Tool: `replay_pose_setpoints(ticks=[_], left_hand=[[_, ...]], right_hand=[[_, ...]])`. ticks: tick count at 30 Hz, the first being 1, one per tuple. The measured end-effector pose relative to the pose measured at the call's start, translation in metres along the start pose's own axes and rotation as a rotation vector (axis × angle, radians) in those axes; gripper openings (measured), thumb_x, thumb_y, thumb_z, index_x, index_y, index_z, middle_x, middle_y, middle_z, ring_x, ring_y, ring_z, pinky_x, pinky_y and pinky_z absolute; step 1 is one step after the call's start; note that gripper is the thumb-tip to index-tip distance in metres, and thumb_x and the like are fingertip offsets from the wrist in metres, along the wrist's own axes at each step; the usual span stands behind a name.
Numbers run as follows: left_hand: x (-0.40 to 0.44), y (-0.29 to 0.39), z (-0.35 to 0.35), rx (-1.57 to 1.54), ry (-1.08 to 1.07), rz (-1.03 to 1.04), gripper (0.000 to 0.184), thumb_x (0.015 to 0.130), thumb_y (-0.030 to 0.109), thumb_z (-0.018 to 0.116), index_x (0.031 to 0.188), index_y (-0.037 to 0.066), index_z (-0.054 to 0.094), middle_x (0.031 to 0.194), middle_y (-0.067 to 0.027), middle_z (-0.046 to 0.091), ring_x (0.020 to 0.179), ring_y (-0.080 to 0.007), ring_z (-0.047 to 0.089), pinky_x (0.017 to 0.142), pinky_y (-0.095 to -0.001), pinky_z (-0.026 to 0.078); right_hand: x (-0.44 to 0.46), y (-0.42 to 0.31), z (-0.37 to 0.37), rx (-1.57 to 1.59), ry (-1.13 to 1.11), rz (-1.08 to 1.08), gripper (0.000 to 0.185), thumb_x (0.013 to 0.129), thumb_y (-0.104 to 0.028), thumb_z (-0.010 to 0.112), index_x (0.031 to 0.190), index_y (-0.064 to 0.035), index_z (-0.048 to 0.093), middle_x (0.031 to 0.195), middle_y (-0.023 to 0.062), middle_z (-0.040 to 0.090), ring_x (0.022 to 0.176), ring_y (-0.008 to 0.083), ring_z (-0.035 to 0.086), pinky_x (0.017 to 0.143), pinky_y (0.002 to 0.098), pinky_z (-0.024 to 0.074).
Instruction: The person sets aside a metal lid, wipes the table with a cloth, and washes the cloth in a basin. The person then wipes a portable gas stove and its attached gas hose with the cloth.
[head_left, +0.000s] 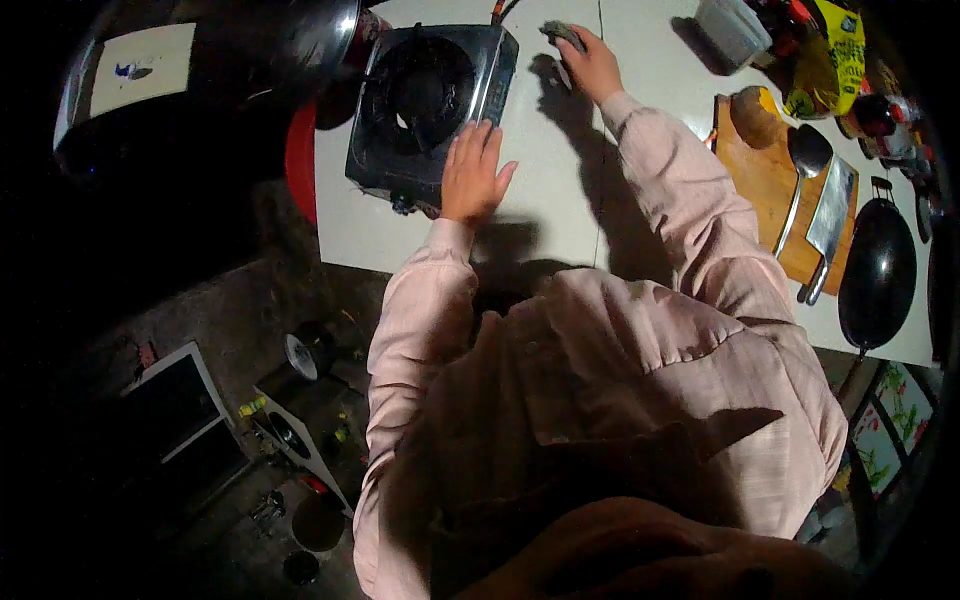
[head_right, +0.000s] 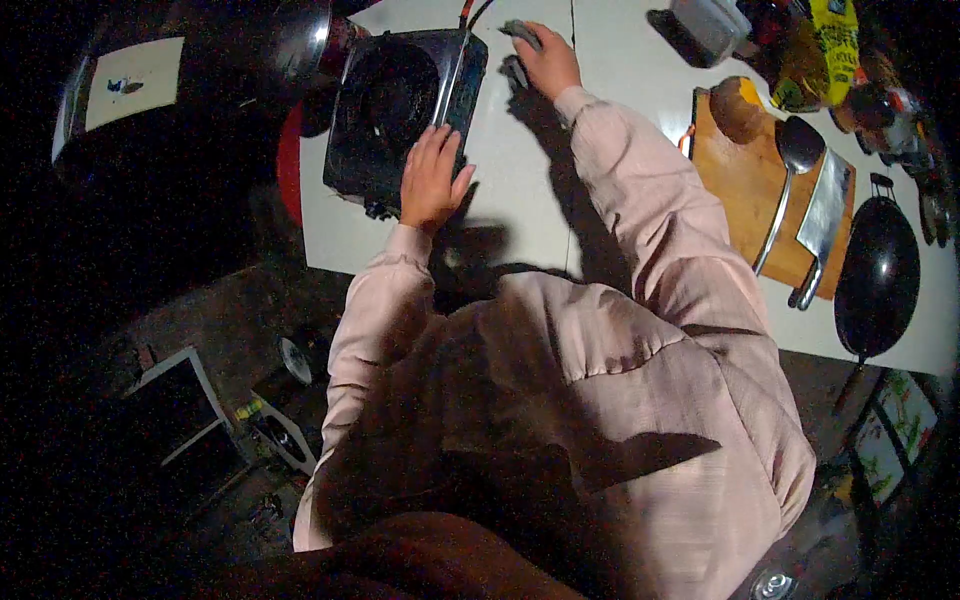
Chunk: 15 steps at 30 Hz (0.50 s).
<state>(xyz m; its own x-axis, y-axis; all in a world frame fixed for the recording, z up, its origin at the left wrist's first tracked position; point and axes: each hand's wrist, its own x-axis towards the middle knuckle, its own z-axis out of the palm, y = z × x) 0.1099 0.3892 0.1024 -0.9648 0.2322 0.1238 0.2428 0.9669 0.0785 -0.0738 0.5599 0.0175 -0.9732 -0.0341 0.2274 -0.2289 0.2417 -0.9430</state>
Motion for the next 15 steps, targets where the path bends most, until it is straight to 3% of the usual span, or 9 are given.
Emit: replay_pose_setpoints(ticks=[1,3,4,6,8,9,10,12,15], left_hand=[[0.006,-0.011,0.011,-0.031,0.006,0.014,0.053,0.076,0.026,0.064,0.121,0.002,0.047,0.128,-0.0172,0.043,0.12,-0.0353,0.039,0.098,-0.0447,0.033],[0.018,-0.023,0.03,-0.038,0.01,0.032,0.052,0.077,0.026,0.063,0.12,0.002,0.047,0.127,-0.0172,0.044,0.12,-0.0357,0.04,0.098,-0.0448,0.033],[0.026,-0.027,0.038,-0.044,0.017,0.051,0.05,0.077,0.026,0.062,0.119,0.002,0.048,0.126,-0.0171,0.045,0.119,-0.0361,0.04,0.098,-0.0449,0.033],[0.035,-0.034,0.049,-0.073,0.006,0.046,0.053,0.079,0.028,0.06,0.123,0.003,0.044,0.13,-0.0167,0.041,0.122,-0.0358,0.037,0.099,-0.0451,0.032],[0.033,-0.046,0.072,-0.066,0.041,0.068,0.061,0.075,0.024,0.062,0.127,0.003,0.039,0.136,-0.0165,0.034,0.128,-0.0332,0.031,0.102,-0.0422,0.031],[0.029,-0.064,0.1,0.251,-0.026,0.133,0.063,0.076,0.024,0.061,0.13,0.003,0.036,0.139,-0.0174,0.03,0.129,-0.0339,0.029,0.103,-0.043,0.029],[0.03,-0.061,0.095,0.247,-0.04,0.125,0.063,0.076,0.024,0.061,0.13,0.003,0.036,0.139,-0.0174,0.03,0.129,-0.0339,0.029,0.103,-0.043,0.029],[0.033,-0.048,0.07,-0.201,0.007,0.001,0.062,0.08,0.024,0.06,0.132,0.002,0.034,0.139,-0.019,0.03,0.129,-0.0351,0.029,0.104,-0.0452,0.027],[0.033,-0.063,0.082,-0.287,0.023,0.054,0.067,0.081,0.033,0.06,0.133,0.0,0.032,0.138,-0.022,0.03,0.128,-0.0367,0.029,0.105,-0.0459,0.025]], right_hand=[[0.018,0.002,0.008,-0.001,-0.001,0.003,0.036,0.082,-0.032,0.057,0.109,-0.0073,0.058,0.098,0.0182,0.061,0.093,0.035,0.057,0.083,0.0391,0.044],[0.053,0.001,0.023,-0.138,0.037,-0.303,0.029,0.084,-0.025,0.058,0.101,-0.0018,0.059,0.094,0.0166,0.061,0.091,0.0322,0.057,0.082,0.0373,0.0427],[0.067,-0.012,0.024,-0.14,0.035,-0.297,0.029,0.084,-0.025,0.058,0.101,-0.0018,0.059,0.094,0.0166,0.061,0.091,0.0322,0.057,0.082,0.0373,0.0427],[0.088,-0.039,0.026,-0.232,-0.1,-0.47,0.025,0.081,-0.014,0.056,0.105,-0.0055,0.06,0.096,0.0132,0.059,0.091,0.0336,0.053,0.08,0.0415,0.0429],[0.111,-0.029,0.047,-0.222,-0.143,-0.51,0.027,0.078,-0.017,0.058,0.104,-0.009,0.06,0.097,0.0142,0.058,0.091,0.034,0.05,0.082,0.0416,0.0416],[0.123,-0.028,0.052,-0.257,-0.296,-0.638,0.027,0.077,-0.017,0.058,0.103,-0.0089,0.059,0.096,0.013,0.058,0.091,0.0332,0.051,0.08,0.0413,0.042],[0.131,-0.024,0.058,-0.286,-0.451,-0.763,0.027,0.076,-0.017,0.058,0.102,-0.0088,0.059,0.095,0.0117,0.058,0.091,0.0323,0.051,0.078,0.0409,0.0424],[0.138,-0.001,0.075,-0.302,-0.544,-0.804,0.023,0.076,-0.02,0.058,0.097,-0.0111,0.059,0.093,0.0085,0.056,0.089,0.0283,0.051,0.078,0.0406,0.0412],[0.149,0.02,0.081,-0.416,-0.653,-1.049,0.014,0.079,-0.028,0.055,0.086,-0.0164,0.055,0.084,0.0029,0.05,0.084,0.0216,0.05,0.087,0.0426,0.0372]])
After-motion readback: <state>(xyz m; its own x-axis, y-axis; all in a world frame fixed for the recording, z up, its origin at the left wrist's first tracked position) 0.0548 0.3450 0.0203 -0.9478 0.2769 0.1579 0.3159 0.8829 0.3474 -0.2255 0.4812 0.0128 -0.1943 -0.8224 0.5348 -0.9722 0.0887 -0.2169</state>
